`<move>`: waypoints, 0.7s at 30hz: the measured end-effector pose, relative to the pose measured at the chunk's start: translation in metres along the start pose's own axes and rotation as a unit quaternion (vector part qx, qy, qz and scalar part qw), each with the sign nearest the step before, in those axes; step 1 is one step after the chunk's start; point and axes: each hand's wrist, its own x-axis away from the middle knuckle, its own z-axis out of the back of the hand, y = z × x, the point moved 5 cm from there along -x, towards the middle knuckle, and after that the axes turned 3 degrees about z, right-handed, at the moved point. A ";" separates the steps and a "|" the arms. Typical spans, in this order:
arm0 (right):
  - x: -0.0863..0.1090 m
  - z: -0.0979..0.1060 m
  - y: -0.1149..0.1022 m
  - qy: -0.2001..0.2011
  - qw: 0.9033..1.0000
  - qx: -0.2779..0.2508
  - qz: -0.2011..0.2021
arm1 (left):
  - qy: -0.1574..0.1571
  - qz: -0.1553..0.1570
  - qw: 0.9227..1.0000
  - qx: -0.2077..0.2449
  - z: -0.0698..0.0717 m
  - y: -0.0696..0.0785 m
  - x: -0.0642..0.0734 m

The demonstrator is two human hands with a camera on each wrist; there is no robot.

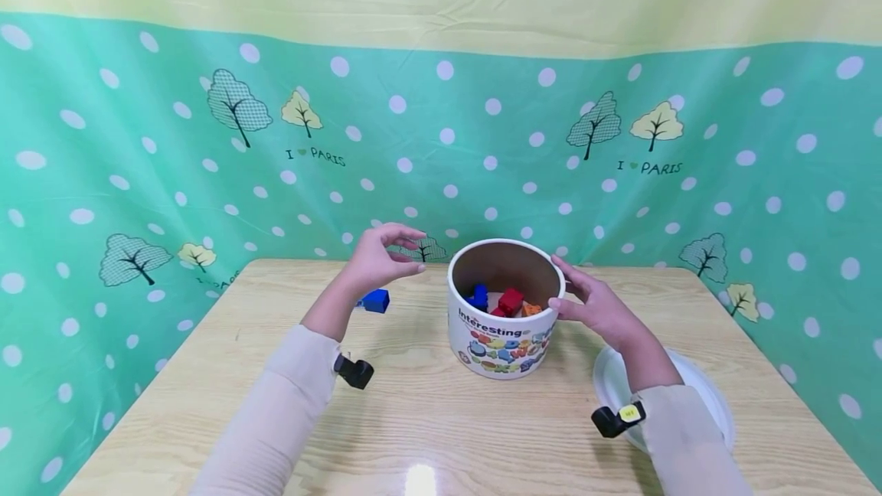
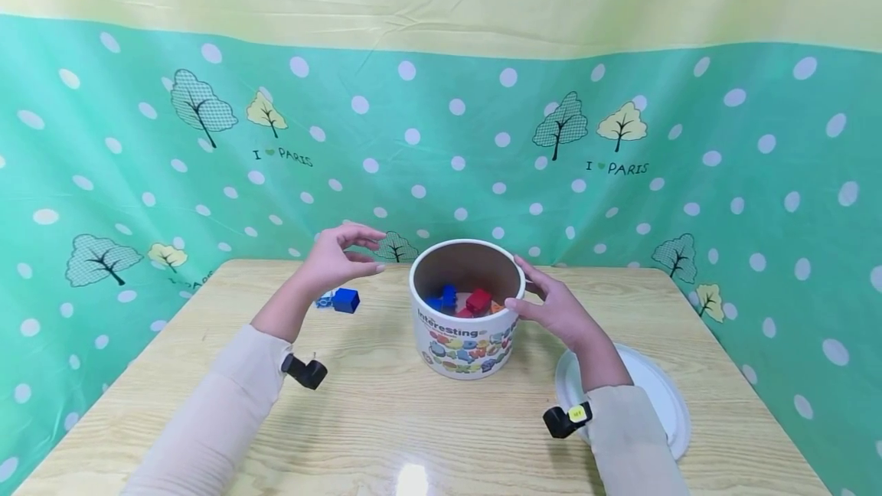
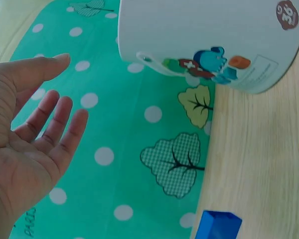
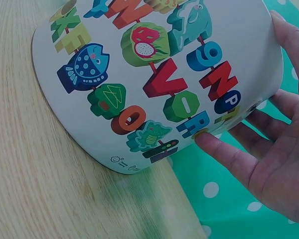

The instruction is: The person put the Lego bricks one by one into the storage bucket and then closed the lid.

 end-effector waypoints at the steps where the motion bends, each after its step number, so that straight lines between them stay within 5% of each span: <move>1: 0.000 0.000 0.000 0.001 1.000 0.002 -0.001 | 0.000 0.001 1.000 0.002 0.002 -0.002 0.002; 21: 0.000 -0.002 -0.001 0.001 1.000 0.000 0.007 | 0.025 0.043 0.998 0.036 0.035 -0.046 0.037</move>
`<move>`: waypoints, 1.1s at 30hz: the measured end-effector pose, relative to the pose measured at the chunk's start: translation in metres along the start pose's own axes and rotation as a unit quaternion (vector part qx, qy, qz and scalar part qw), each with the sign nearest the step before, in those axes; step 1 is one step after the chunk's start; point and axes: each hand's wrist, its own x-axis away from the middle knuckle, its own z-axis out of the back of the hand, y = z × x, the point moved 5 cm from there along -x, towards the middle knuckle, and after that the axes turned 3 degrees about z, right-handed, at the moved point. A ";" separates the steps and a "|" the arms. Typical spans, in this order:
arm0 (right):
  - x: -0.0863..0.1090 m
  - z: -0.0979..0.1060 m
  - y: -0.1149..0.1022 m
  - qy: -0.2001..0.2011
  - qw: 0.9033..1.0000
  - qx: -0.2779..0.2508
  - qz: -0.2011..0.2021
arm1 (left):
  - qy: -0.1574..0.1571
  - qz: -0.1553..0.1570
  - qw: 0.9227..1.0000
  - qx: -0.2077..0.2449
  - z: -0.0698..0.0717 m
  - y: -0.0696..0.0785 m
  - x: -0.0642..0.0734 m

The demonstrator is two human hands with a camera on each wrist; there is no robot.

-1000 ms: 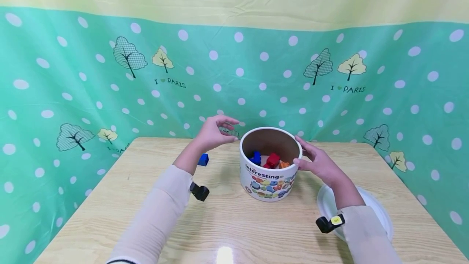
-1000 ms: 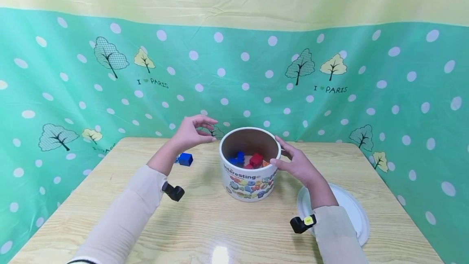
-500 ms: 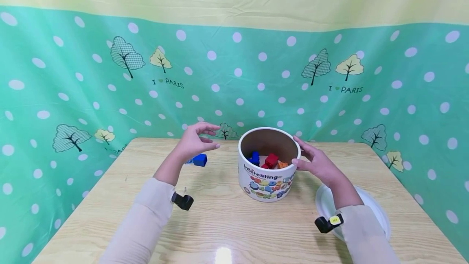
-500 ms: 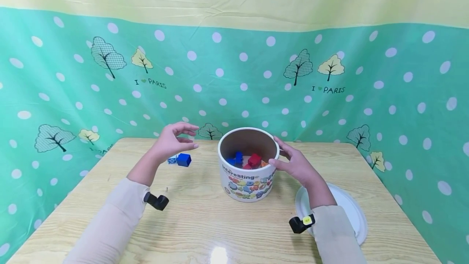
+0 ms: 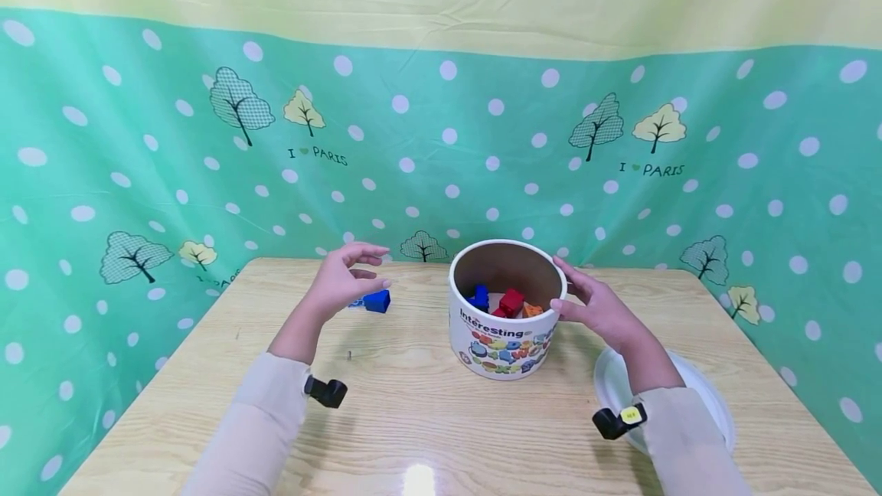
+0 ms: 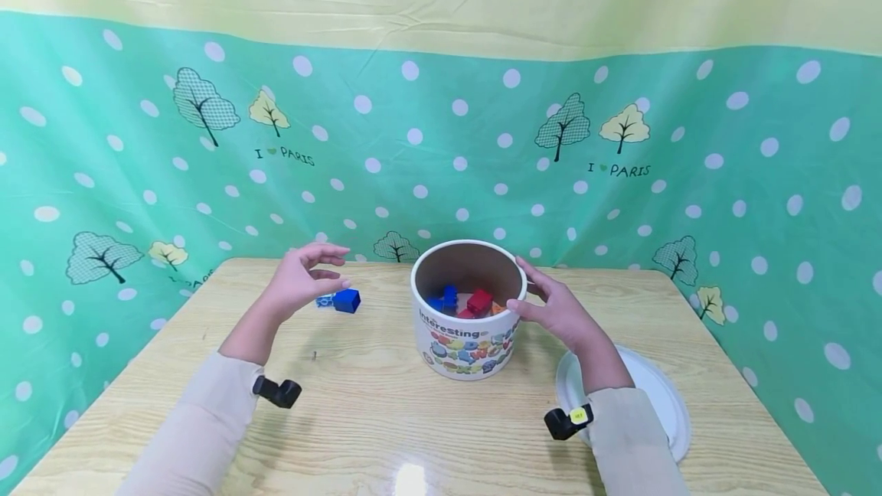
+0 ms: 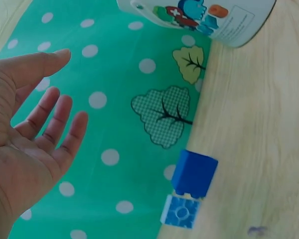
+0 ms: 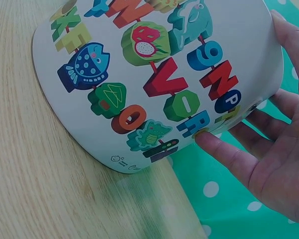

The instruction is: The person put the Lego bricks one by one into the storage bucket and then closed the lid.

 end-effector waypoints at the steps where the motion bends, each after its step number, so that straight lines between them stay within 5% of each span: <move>1: 0.000 0.000 0.000 0.000 1.000 0.000 0.001 | 0.004 0.001 1.000 -0.002 0.001 -0.002 0.001; 25: 0.000 0.001 0.000 0.000 1.000 0.006 -0.003 | 0.049 0.037 0.998 -0.005 0.025 -0.069 0.015; 33: 0.000 0.000 0.002 -0.001 1.000 -0.004 -0.001 | 0.033 0.101 0.994 -0.013 0.029 -0.100 0.011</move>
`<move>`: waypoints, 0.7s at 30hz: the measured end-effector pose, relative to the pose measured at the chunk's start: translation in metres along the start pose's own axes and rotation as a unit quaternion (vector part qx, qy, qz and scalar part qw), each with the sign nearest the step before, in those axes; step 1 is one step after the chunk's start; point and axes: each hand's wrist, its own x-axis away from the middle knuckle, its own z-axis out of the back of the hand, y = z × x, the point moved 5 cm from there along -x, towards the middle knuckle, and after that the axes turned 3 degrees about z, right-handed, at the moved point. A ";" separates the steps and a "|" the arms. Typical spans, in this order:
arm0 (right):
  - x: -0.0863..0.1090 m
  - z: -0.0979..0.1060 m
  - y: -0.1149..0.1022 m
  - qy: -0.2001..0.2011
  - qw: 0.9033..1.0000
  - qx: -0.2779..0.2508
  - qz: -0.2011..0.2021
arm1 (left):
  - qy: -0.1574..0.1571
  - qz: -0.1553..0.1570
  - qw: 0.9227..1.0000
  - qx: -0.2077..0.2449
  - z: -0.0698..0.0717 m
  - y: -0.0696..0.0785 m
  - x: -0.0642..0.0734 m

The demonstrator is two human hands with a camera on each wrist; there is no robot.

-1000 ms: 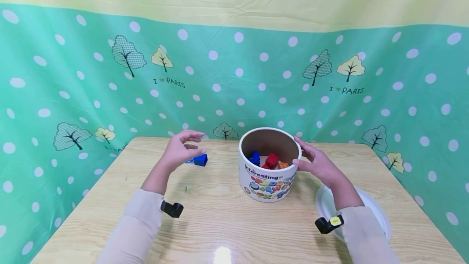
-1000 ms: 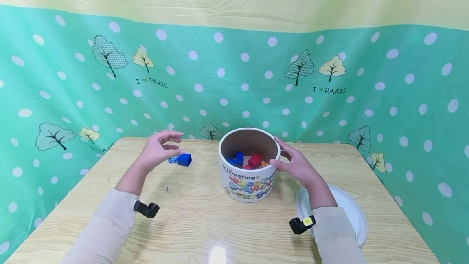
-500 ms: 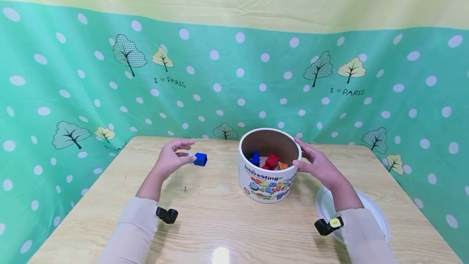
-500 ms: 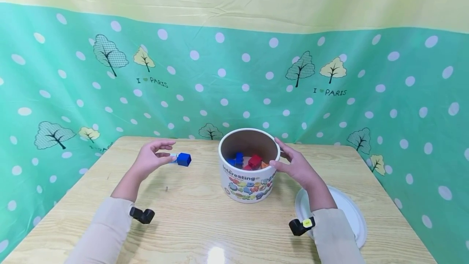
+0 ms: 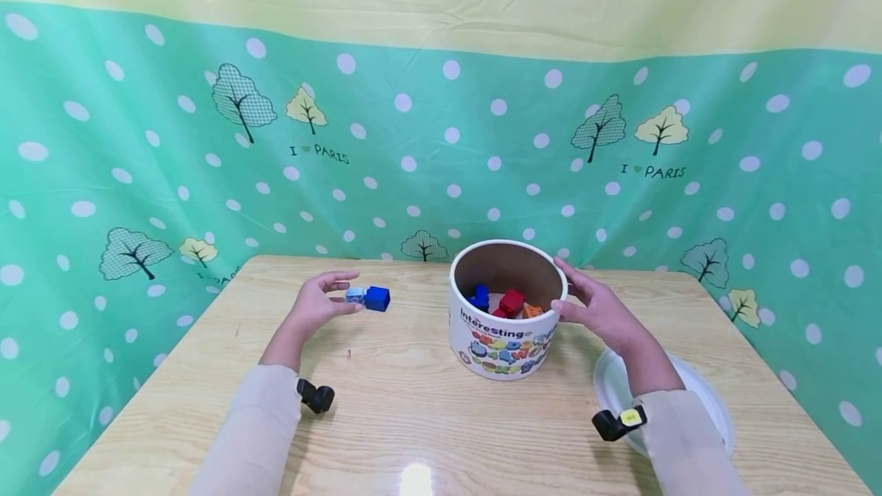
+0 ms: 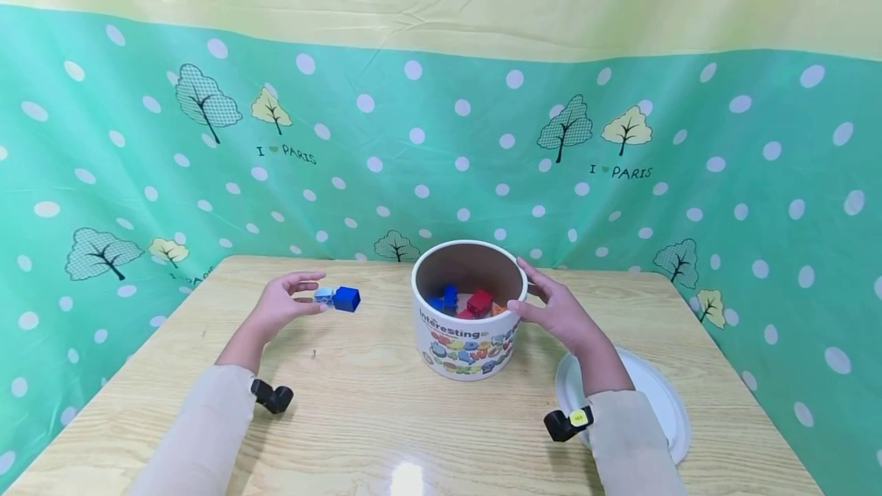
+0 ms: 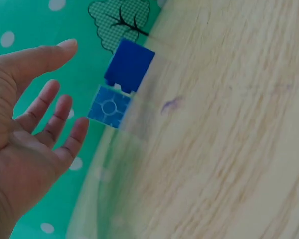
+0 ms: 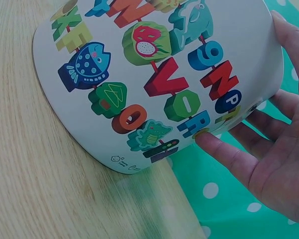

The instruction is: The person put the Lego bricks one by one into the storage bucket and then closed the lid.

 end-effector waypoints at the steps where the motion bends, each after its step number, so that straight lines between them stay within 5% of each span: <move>1: 0.000 0.000 0.000 0.000 1.000 0.000 0.000 | -0.004 0.009 1.000 -0.002 0.000 -0.003 -0.001; 10: 0.002 0.001 0.000 0.003 1.000 0.008 -0.002 | 0.003 0.047 0.999 -0.018 0.005 -0.025 -0.014; 21: 0.001 0.001 0.000 0.002 1.000 0.002 0.004 | -0.006 0.028 0.998 -0.059 -0.007 -0.037 -0.021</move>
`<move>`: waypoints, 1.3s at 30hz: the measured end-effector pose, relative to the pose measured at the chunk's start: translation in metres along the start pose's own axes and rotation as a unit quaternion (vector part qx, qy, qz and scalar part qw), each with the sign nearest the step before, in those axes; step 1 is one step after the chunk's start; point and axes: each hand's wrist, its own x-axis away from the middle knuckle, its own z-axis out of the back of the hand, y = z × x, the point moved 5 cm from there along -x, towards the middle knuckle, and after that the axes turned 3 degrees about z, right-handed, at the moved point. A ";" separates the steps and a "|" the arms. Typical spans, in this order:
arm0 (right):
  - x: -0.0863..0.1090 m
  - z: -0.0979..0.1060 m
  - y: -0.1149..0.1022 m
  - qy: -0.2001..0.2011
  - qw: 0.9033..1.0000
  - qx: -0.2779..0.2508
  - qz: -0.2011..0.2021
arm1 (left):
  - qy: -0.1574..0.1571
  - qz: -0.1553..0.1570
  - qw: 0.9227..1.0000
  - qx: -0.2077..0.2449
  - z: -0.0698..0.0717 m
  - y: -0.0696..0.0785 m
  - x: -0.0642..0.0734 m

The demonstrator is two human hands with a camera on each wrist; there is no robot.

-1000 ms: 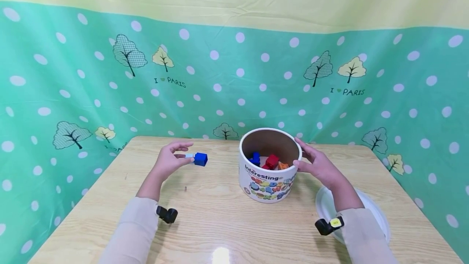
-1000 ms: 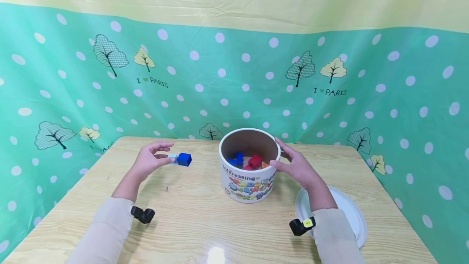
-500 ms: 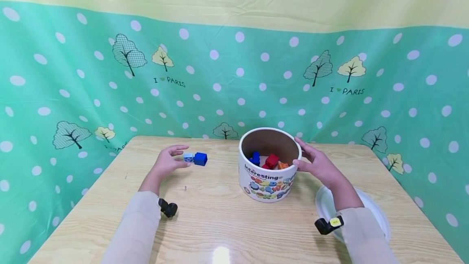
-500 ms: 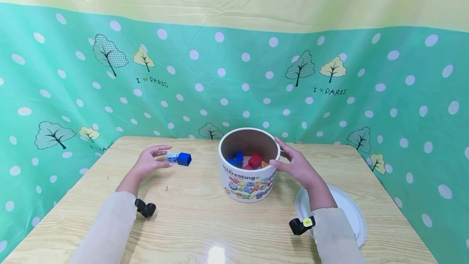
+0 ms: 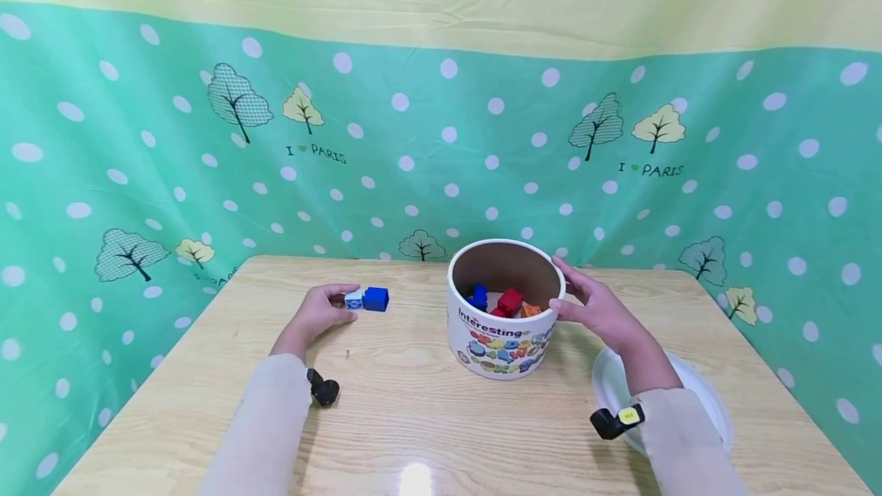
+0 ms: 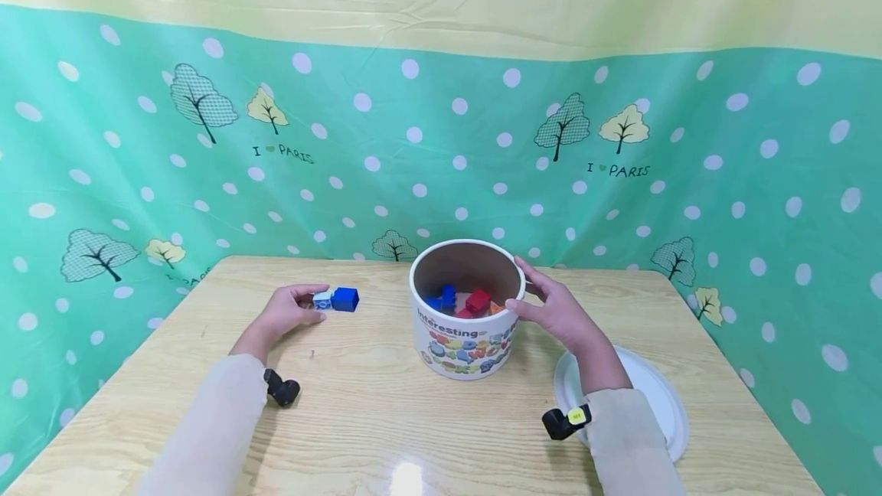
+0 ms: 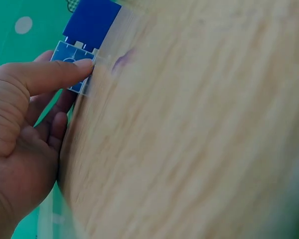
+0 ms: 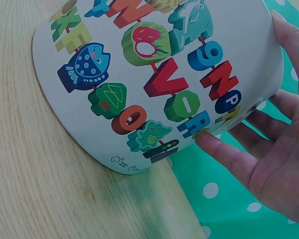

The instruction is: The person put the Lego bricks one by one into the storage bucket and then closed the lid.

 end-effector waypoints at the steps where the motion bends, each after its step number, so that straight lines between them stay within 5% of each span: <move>1: 0.000 0.000 0.000 0.000 1.000 -0.003 0.001 | 0.006 -0.001 1.000 -0.007 0.000 0.000 0.000; 18: 0.001 0.001 0.001 0.001 1.000 0.003 -0.009 | 0.008 0.021 1.000 -0.002 0.010 0.005 0.025; 24: -0.001 0.001 0.001 0.001 1.000 -0.003 -0.011 | 0.005 0.000 1.000 -0.017 0.013 0.017 0.035; 39: -0.002 0.001 0.002 -0.001 1.000 -0.012 -0.011 | -0.035 -0.050 0.997 0.044 -0.005 0.050 0.044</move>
